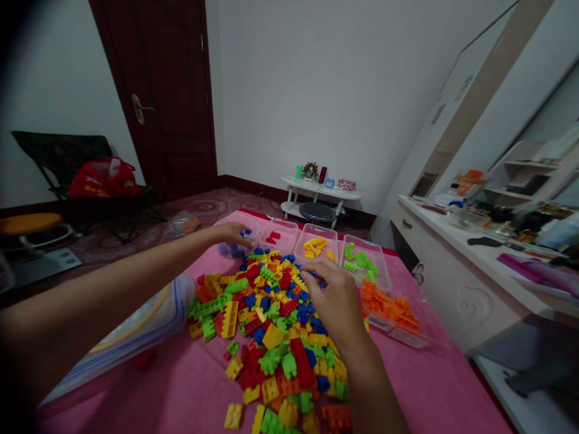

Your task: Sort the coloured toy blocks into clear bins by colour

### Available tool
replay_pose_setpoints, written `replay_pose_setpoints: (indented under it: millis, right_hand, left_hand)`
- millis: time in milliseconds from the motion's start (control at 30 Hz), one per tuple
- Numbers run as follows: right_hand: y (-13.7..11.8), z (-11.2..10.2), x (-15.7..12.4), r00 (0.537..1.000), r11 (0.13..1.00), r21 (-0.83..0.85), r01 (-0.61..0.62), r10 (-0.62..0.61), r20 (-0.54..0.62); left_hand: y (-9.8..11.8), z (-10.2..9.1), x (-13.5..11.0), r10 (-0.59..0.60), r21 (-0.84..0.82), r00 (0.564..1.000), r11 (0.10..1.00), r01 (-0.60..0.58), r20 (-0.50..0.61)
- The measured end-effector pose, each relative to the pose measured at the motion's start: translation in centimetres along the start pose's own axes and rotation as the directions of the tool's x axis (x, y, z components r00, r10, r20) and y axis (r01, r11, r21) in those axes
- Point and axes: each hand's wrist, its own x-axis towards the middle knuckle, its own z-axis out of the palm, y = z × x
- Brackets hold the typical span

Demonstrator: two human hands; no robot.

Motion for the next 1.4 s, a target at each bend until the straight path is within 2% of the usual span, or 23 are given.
replay_pose_setpoints:
  millis: [67, 200, 400, 500, 567, 633, 700, 767, 800, 900, 1000, 1067, 1167, 1233, 1333, 1400]
  right_hand:
    - [-0.1, 0.0, 0.0, 1.0, 1.0, -0.003, -0.001, 0.001, 0.006]
    - [0.0, -0.3, 0.0, 1.0, 1.0, -0.008, 0.001, -0.001, 0.005]
    - [1.3, -0.9, -0.1, 0.999, 0.998, -0.047, -0.043, 0.042, -0.01]
    - [2.4, -0.8, -0.1, 0.997, 0.994, -0.079, -0.078, 0.077, -0.011]
    - [3.1, -0.5, -0.1, 0.991, 0.986, -0.122, -0.117, 0.123, 0.046]
    - [3.7, 0.0, -0.3, 0.97, 0.972, -0.179, -0.154, 0.183, 0.159]
    - [4.1, 0.6, -0.7, 0.925, 0.955, -0.241, -0.172, 0.24, 0.293]
    - [4.4, 1.2, -1.4, 0.87, 0.944, -0.283, -0.169, 0.278, 0.408]
    - [4.5, 1.5, -1.8, 0.846, 0.941, -0.295, -0.166, 0.29, 0.448]
    - [4.7, 2.3, -2.6, 0.802, 0.93, -0.331, -0.158, 0.316, 0.507]
    - [4.9, 2.9, -2.8, 0.785, 0.916, -0.377, -0.137, 0.332, 0.523]
    - [5.1, 3.1, -2.8, 0.792, 0.915, -0.38, -0.136, 0.331, 0.513]
    - [5.4, 3.0, -2.6, 0.816, 0.925, -0.345, -0.16, 0.32, 0.481]
    - [5.7, 2.8, -2.4, 0.829, 0.925, -0.334, -0.18, 0.325, 0.455]
    - [5.9, 2.1, -2.0, 0.821, 0.879, -0.409, -0.246, 0.413, 0.393]
    - [6.0, 1.4, -1.7, 0.813, 0.835, -0.462, -0.298, 0.476, 0.336]
  left_hand:
    - [-0.1, 0.8, -0.5, 0.018, 0.052, 0.998, 0.998, -0.022, 0.065]
    - [-0.1, 1.2, -1.8, 0.046, 0.029, 0.992, 0.998, -0.049, 0.115]
    - [-0.1, 0.5, -3.5, 0.071, -0.041, 0.959, 0.997, -0.062, 0.273]
    - [0.3, -0.2, -4.4, 0.067, -0.008, 0.941, 0.998, -0.069, 0.331]
    - [1.1, -0.8, -5.1, 0.06, 0.048, 0.938, 0.996, -0.081, 0.343]
    - [2.4, -1.1, -6.2, 0.072, 0.16, 0.967, 0.981, -0.113, 0.244]
    - [4.3, -0.8, -7.6, 0.149, 0.273, 0.987, 0.949, -0.159, 0.058]
    - [6.4, 0.3, -9.2, 0.268, 0.268, 0.962, 0.932, -0.246, -0.05]
    - [7.4, 1.2, -10.0, 0.323, 0.214, 0.945, 0.928, -0.305, -0.052]
    - [10.1, 4.4, -11.8, 0.453, 0.052, 0.891, 0.889, -0.455, 0.038]
    - [11.6, 7.4, -12.3, 0.475, 0.016, 0.874, 0.878, -0.479, 0.1]
    - [11.9, 8.6, -12.2, 0.477, 0.02, 0.873, 0.876, -0.481, 0.1]
    - [11.5, 9.4, -11.5, 0.474, -0.014, 0.875, 0.88, -0.475, 0.094]
    - [11.0, 9.6, -11.1, 0.445, -0.032, 0.892, 0.896, -0.444, 0.084]
    - [10.4, 9.5, -10.6, 0.365, 0.052, 0.931, 0.93, -0.363, -0.026]
    - [10.1, 9.3, -10.5, 0.329, 0.13, 0.933, 0.941, -0.312, -0.143]
